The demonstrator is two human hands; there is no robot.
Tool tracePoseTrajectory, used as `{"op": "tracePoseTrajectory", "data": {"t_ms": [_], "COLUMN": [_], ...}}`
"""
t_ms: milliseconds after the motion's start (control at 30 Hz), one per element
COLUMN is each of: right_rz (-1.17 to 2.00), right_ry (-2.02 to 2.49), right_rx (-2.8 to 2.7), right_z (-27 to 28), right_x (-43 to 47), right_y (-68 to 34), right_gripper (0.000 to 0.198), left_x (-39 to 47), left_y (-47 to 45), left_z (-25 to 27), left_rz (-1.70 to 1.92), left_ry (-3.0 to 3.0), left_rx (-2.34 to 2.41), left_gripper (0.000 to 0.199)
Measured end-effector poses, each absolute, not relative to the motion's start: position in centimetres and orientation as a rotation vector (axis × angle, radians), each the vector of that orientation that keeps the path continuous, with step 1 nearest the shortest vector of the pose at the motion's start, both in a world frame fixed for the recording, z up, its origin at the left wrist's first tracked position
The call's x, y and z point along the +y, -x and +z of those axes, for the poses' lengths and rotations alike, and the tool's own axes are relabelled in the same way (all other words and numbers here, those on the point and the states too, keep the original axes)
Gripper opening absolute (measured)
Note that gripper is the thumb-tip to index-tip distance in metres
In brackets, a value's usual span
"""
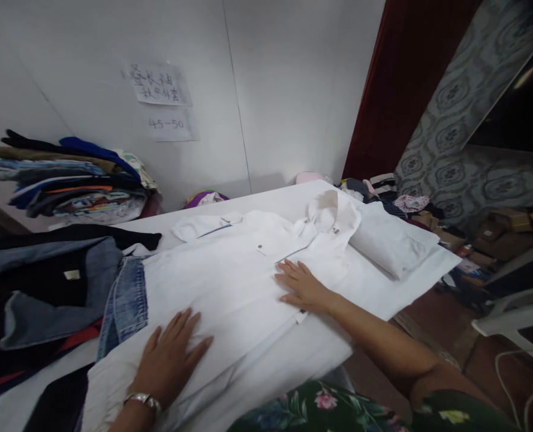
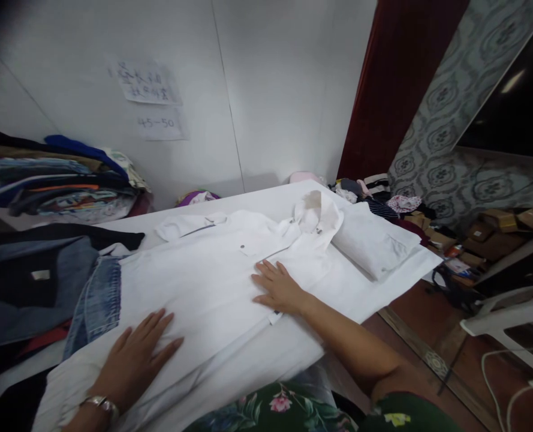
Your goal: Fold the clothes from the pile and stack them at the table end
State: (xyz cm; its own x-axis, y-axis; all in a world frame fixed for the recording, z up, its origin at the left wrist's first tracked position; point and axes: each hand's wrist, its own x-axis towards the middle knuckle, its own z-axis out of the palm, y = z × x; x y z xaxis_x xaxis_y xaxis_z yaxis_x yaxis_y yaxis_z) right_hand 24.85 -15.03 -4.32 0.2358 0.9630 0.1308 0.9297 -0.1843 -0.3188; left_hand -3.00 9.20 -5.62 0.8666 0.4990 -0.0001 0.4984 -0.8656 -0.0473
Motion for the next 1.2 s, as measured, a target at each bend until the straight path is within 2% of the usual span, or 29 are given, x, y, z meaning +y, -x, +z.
{"op": "tracePoseTrajectory", "data": {"t_ms": [100,267,500,667,900,1067,1200], "right_rz": [0.276,0.318,-0.008,0.074,0.112,-0.091,-0.116], "right_ry": [2.295,2.281,2.56,2.813,2.818,2.701,2.573], "right_rx": [-1.683,-1.642,-1.428,-1.125,-1.096,-1.236,-1.407], "right_z": [-5.1,-5.2,-3.9,-6.0,-6.6,-4.9,-4.5], "right_x": [-14.8,-15.0,-14.4,-14.7,-14.8,-11.8,-8.0], "right_y": [-26.2,-26.5,-30.6,-34.6,-34.7,-33.5,-32.6], "right_gripper": [0.064,0.063,0.058,0.061,0.059,0.058,0.058], "left_x": [9.0,9.0,8.9,8.9,8.7,8.4,8.1], "left_y": [3.0,3.2,3.2,3.1,3.0,3.0,3.2], "left_z": [-5.4,-5.7,-5.9,-5.5,-5.4,-5.0,-4.4], "left_rz": [0.032,-0.006,-0.062,-0.023,-0.026,0.002,0.035], "left_ry": [2.991,3.009,3.014,3.034,3.01,3.046,3.098], "left_rx": [-0.798,-0.815,-0.815,-0.827,-0.876,-0.909,-0.922], "left_gripper": [0.065,0.064,0.062,0.062,0.058,0.057,0.062]}}
